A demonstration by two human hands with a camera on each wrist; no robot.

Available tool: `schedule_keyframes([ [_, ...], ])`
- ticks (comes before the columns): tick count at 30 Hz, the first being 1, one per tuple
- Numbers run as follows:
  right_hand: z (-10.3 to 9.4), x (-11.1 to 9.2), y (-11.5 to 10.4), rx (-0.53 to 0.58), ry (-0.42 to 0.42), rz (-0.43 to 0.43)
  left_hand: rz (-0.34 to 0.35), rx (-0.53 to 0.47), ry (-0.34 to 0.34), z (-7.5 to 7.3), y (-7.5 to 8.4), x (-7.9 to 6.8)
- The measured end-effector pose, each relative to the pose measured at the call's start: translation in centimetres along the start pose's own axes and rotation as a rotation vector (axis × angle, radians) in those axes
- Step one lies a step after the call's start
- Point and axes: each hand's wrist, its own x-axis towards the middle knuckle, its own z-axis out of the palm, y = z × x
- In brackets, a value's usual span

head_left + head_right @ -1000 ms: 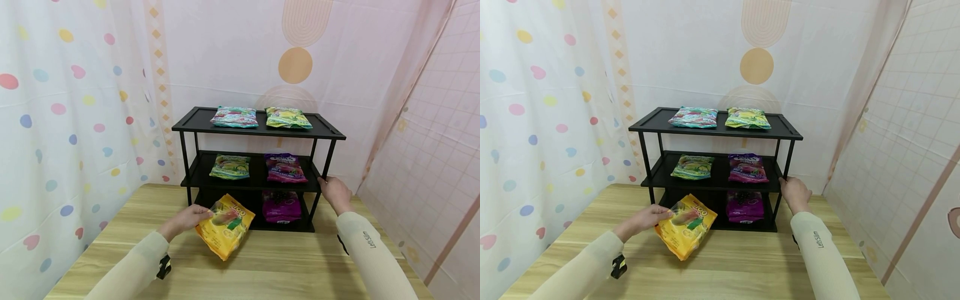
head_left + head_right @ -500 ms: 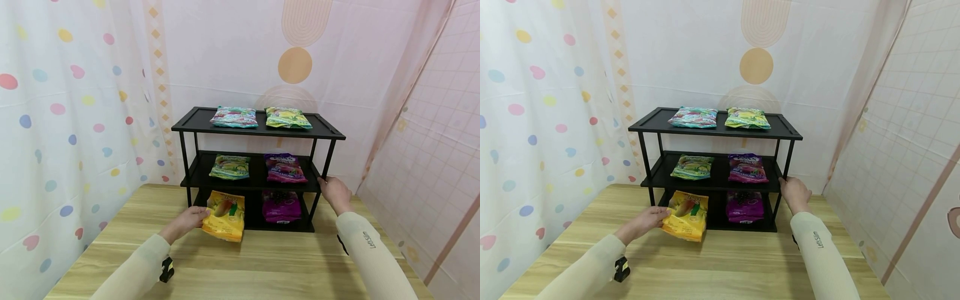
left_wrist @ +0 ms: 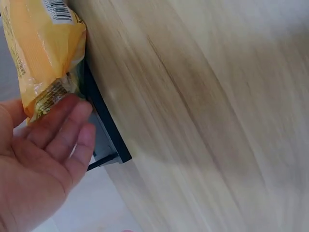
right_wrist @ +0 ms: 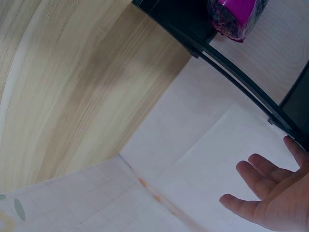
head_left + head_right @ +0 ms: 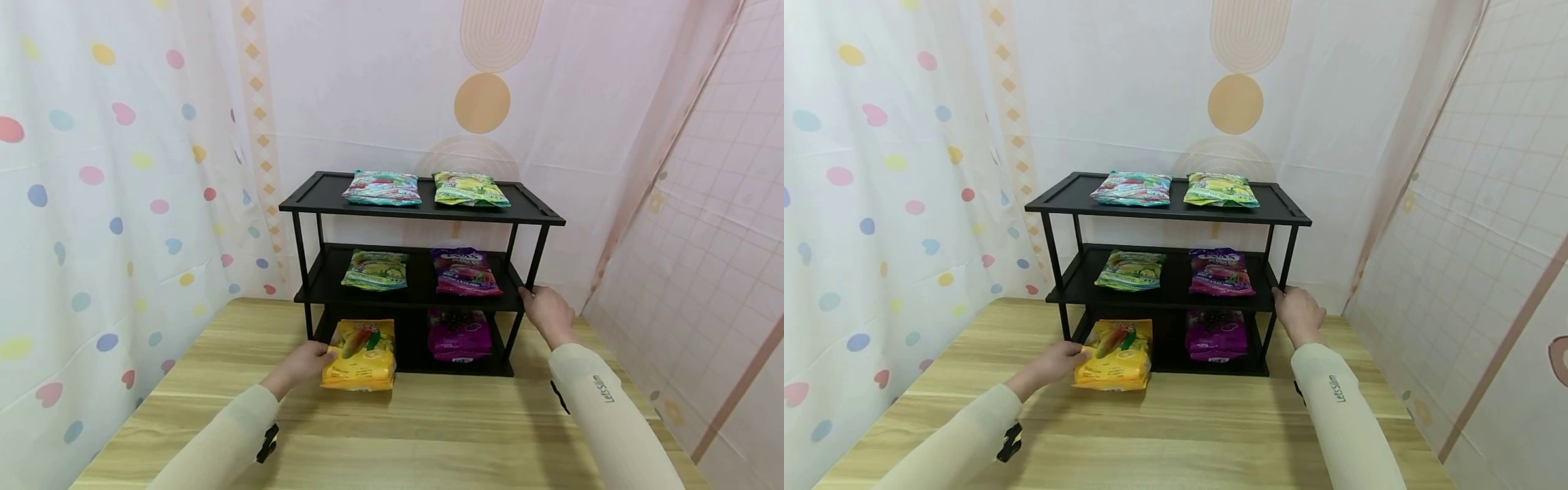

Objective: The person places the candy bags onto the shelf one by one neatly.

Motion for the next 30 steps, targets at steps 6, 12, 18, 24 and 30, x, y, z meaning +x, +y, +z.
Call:
schedule_keyframes([
  [6,0.1,0.0,0.2,-0.006,-0.004,0.003,0.015,0.136,0.065,0.3,0.3,0.1],
  [12,0.1,0.0,0.2,0.002,-0.010,0.007,0.013,0.213,0.134,0.6,0.6,0.0],
  [18,0.0,0.0,0.1,0.006,-0.009,0.005,0.128,0.321,0.252,0.8,1.4,0.0],
  [24,0.0,0.0,0.0,0.014,0.007,-0.006,0.234,0.459,0.300,1.4,2.6,0.1],
  [30,0.0,0.0,0.1,0.015,0.012,-0.005,0.328,0.508,0.246,1.9,3.4,-0.2],
])
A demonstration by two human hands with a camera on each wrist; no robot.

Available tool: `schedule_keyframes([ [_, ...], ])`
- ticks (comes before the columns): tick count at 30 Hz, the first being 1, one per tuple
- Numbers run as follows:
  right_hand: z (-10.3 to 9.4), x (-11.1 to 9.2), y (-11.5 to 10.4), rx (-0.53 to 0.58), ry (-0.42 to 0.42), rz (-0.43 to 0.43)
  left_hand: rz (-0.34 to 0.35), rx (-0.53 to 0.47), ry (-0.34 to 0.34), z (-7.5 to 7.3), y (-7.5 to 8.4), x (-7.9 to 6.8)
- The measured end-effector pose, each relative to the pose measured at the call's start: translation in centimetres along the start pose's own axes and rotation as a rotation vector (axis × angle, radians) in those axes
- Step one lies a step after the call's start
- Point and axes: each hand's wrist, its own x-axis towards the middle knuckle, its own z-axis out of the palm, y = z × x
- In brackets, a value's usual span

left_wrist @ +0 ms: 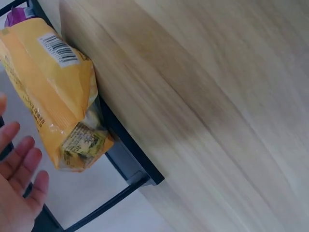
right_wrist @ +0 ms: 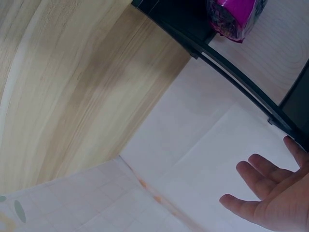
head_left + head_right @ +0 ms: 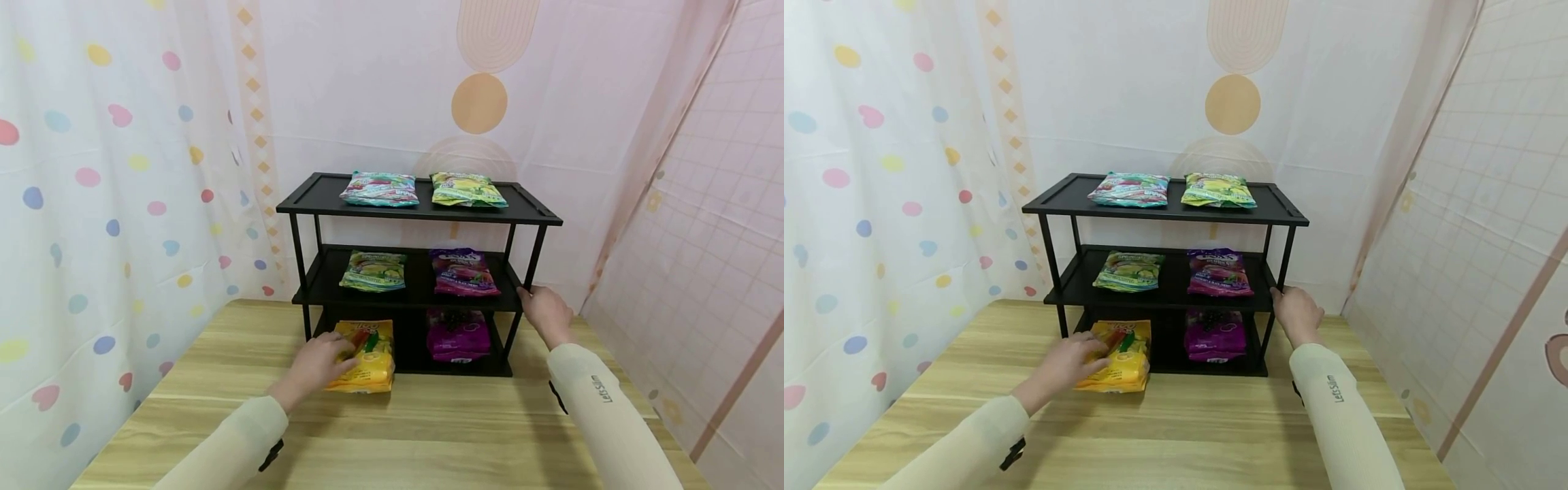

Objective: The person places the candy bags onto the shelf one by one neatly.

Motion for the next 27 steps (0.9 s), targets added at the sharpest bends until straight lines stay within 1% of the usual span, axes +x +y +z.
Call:
schedule_keyframes([
  [3,0.1,0.0,0.0,0.003,0.004,0.001,0.076,0.019,-0.021,0.0,0.2,-0.2],
  [6,0.1,0.0,0.0,0.006,0.006,-0.001,0.141,0.052,-0.067,0.1,0.2,-0.4],
  [10,0.1,0.1,0.0,0.004,0.000,0.000,0.187,0.099,-0.144,0.2,0.1,-0.5],
  [12,0.1,0.1,0.1,0.001,-0.002,0.000,0.203,0.110,-0.162,0.3,0.0,-0.6],
  [15,0.1,0.1,0.1,-0.002,-0.001,0.000,0.235,0.130,-0.152,0.4,-0.2,-0.6],
  [23,0.1,0.0,0.1,0.003,0.011,-0.009,0.375,0.153,-0.060,1.0,-0.7,-0.4],
  [25,0.1,0.0,0.1,0.003,0.011,-0.006,0.397,0.161,-0.038,1.1,-0.7,-0.4],
  [27,0.1,0.0,0.0,0.002,0.010,0.000,0.405,0.171,-0.024,1.1,-0.6,-0.4],
])
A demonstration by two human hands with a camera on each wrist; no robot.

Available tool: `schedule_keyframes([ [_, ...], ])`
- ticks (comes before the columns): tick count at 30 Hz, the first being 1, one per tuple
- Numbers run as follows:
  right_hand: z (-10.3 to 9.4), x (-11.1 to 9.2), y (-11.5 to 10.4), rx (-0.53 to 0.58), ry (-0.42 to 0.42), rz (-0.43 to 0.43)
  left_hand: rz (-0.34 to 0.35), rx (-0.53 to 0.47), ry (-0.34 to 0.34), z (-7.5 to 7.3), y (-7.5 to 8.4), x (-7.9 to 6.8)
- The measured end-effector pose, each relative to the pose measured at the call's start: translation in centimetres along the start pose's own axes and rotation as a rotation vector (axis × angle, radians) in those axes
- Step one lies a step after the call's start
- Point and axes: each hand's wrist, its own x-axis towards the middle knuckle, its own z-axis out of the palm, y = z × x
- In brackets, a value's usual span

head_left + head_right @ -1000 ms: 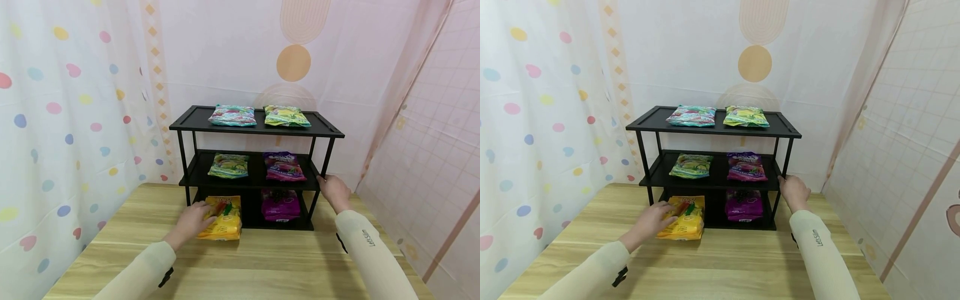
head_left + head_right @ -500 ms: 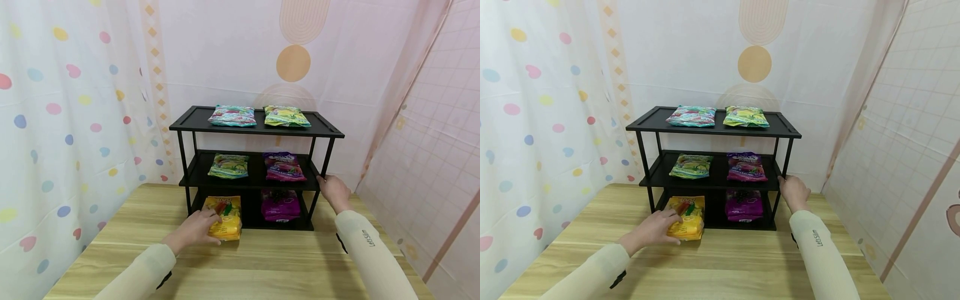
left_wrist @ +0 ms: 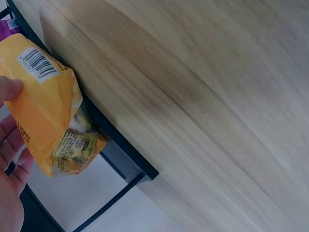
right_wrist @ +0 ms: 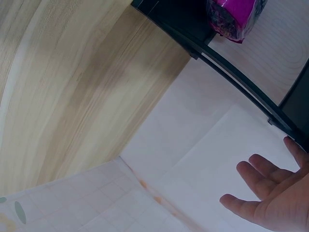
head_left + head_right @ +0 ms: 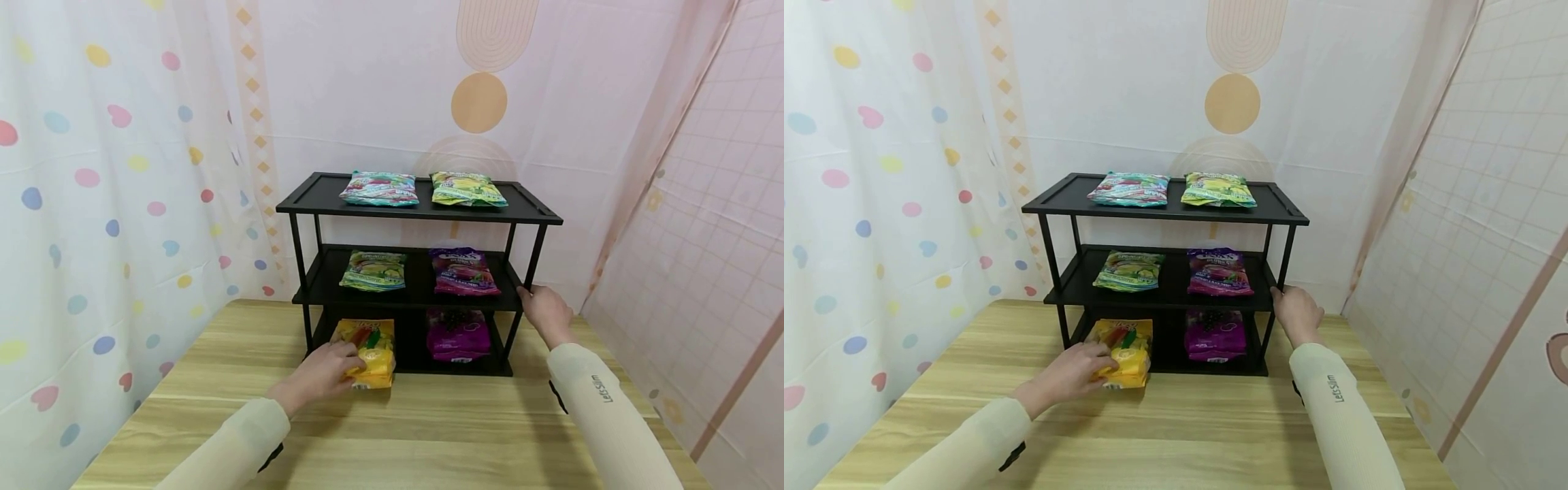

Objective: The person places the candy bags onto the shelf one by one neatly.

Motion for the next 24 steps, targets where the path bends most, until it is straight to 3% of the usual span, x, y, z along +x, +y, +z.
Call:
schedule_keyframes([
  [10,0.0,0.0,-0.1,0.008,0.006,0.014,-0.058,0.073,0.035,-0.1,0.6,0.1],
  [24,-0.1,-0.2,-0.2,0.008,0.003,0.011,-0.119,0.083,0.178,0.5,1.0,1.3],
])
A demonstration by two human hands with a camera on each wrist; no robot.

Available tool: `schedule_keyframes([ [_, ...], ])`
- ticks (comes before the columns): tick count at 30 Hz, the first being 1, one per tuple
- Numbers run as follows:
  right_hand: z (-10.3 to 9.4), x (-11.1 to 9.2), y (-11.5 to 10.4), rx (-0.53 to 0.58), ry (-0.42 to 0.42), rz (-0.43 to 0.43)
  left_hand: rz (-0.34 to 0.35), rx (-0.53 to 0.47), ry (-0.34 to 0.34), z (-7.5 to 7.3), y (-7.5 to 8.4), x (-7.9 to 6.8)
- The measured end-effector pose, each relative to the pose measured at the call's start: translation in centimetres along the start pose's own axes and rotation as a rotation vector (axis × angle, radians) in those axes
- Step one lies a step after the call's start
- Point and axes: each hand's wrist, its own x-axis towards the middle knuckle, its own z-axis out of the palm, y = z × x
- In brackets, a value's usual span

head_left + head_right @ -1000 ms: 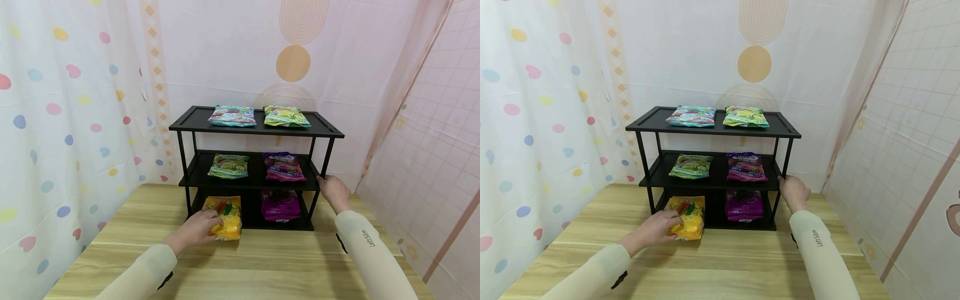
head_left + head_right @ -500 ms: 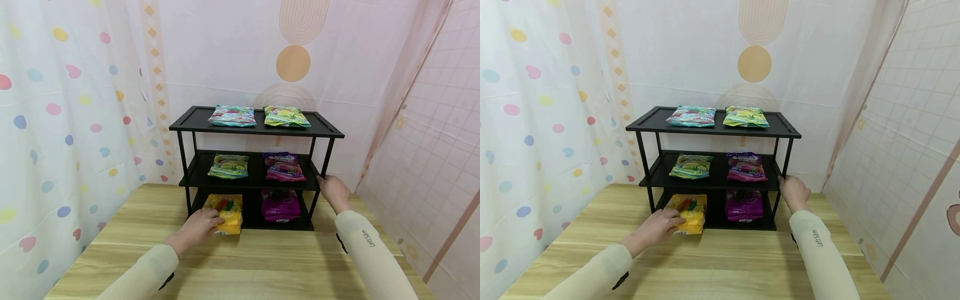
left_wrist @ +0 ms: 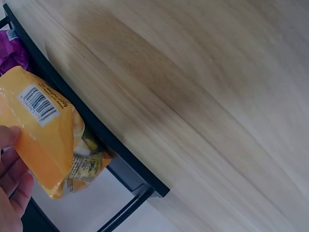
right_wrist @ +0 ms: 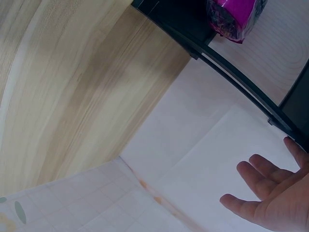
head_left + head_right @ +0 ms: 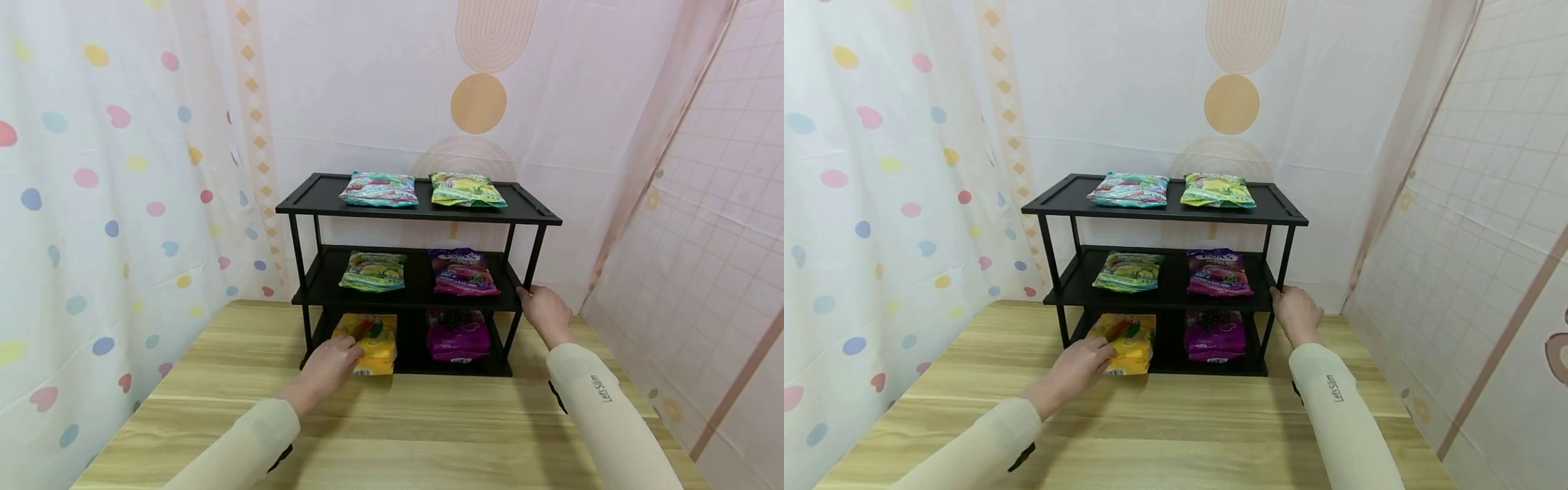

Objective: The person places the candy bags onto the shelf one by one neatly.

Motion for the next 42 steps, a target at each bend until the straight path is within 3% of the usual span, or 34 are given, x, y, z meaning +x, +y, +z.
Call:
schedule_keyframes([
  [4,0.1,0.0,0.2,0.002,0.000,0.003,-0.024,0.010,0.041,0.3,0.2,0.1],
  [11,0.0,0.0,0.0,0.003,-0.003,0.010,-0.049,0.020,0.007,0.5,0.5,-0.2],
  [20,0.1,0.0,0.1,-0.002,0.000,-0.005,0.036,-0.024,0.075,0.5,0.3,-1.2],
  [26,0.1,-0.1,0.1,-0.002,0.005,0.002,0.100,-0.031,0.043,0.5,0.3,-1.7],
  [35,0.1,0.1,0.1,0.004,0.004,0.001,0.077,-0.012,-0.008,0.4,0.7,-1.9],
  [42,0.1,0.1,0.2,0.007,0.018,-0.002,0.084,-0.002,0.007,0.3,0.8,-1.9],
])
